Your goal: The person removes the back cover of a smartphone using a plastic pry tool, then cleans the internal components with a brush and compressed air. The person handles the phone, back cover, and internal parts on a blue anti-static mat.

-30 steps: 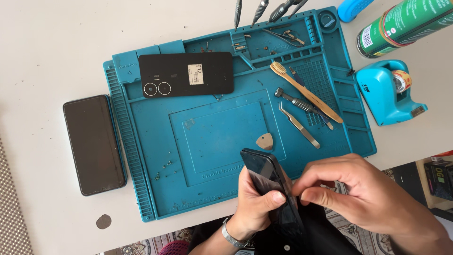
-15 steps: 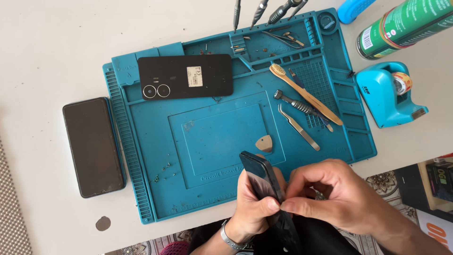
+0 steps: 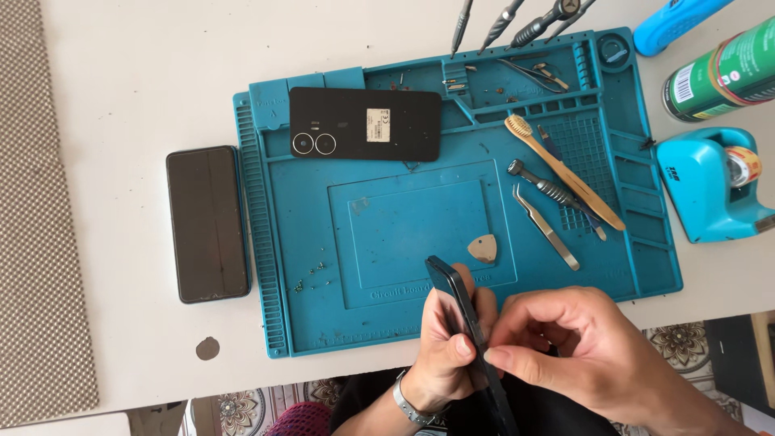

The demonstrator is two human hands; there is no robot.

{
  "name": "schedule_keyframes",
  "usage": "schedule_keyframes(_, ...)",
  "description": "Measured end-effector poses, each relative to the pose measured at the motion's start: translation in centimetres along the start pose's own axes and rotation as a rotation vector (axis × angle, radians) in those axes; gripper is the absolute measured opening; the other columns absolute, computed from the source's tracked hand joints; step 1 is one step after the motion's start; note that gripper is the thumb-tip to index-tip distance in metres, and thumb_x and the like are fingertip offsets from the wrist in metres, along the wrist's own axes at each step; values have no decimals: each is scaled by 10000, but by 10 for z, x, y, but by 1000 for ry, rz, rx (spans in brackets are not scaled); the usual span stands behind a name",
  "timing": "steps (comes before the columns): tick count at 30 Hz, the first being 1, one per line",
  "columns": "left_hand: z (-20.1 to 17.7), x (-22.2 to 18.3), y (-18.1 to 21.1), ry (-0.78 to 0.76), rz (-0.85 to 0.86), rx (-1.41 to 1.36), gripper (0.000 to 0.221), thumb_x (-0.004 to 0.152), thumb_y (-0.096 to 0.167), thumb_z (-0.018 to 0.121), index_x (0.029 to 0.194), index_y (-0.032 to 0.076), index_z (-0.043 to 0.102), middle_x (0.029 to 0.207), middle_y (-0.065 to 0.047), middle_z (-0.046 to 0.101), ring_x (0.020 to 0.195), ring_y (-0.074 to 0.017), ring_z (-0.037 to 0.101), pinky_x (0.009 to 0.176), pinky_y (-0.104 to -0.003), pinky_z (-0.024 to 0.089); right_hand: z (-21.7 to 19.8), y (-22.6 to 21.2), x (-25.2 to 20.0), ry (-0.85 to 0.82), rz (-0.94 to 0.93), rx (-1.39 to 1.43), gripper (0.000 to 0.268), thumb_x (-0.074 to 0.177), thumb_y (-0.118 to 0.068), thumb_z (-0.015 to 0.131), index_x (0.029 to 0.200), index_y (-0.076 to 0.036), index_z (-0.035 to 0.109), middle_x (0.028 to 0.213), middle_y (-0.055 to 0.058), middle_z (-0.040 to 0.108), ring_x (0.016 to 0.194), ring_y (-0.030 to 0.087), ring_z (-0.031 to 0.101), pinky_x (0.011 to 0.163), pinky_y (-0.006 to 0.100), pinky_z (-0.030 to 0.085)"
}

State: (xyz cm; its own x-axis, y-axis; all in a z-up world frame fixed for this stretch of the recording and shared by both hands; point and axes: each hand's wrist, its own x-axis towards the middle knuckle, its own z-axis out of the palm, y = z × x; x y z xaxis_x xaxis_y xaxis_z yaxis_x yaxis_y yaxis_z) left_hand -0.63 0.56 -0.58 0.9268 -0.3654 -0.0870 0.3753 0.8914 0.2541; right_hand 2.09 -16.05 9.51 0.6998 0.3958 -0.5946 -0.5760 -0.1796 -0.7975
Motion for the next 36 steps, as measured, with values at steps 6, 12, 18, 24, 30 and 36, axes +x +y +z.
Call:
schedule_keyframes(6,6,3,-3,53,96,1,586,810,256,946,1083,123,444,834,-42,554,675,-139,534,589,-272,434,4,-18,-14,114,-447,-437,92,897,-148,776,877,-71,730,765,-36,743,734,70,681,627,218,543)
schedule_keyframes(12,6,5,-7,40,121,8,599,827,225,937,1158,104,453,863,-60,574,696,-160,560,603,-297,442,-2,-26,-14,83,-348,-426,103,897,-151,788,869,-58,755,797,-16,725,740,105,638,604,245,549)
schedule_keyframes(18,9,6,-4,68,124,35,676,799,227,937,1260,116,455,847,-63,589,682,-149,565,608,-294,458,-5,-21,-12,96,-308,-461,117,906,-182,799,859,-78,777,792,-24,728,741,104,641,585,242,552)
schedule_keyframes(24,6,5,-5,56,161,61,585,849,204,927,1181,53,470,865,-89,608,704,-180,587,617,-324,473,-3,-20,-13,150,-360,-536,98,878,-186,810,878,-95,773,815,-46,733,753,87,657,633,236,529)
schedule_keyframes(30,-1,2,-7,29,156,116,502,908,188,914,1140,-6,513,822,-102,619,698,-178,593,610,-306,469,-3,-23,-14,183,-401,-578,97,854,-183,803,879,-99,764,828,-51,732,753,74,708,639,229,529)
schedule_keyframes(36,7,5,-6,68,189,101,655,817,220,925,1245,86,448,822,-68,605,682,-151,583,606,-307,469,-5,-13,-10,167,-175,-507,104,846,-170,851,844,-78,801,792,-7,696,714,105,659,618,256,545)
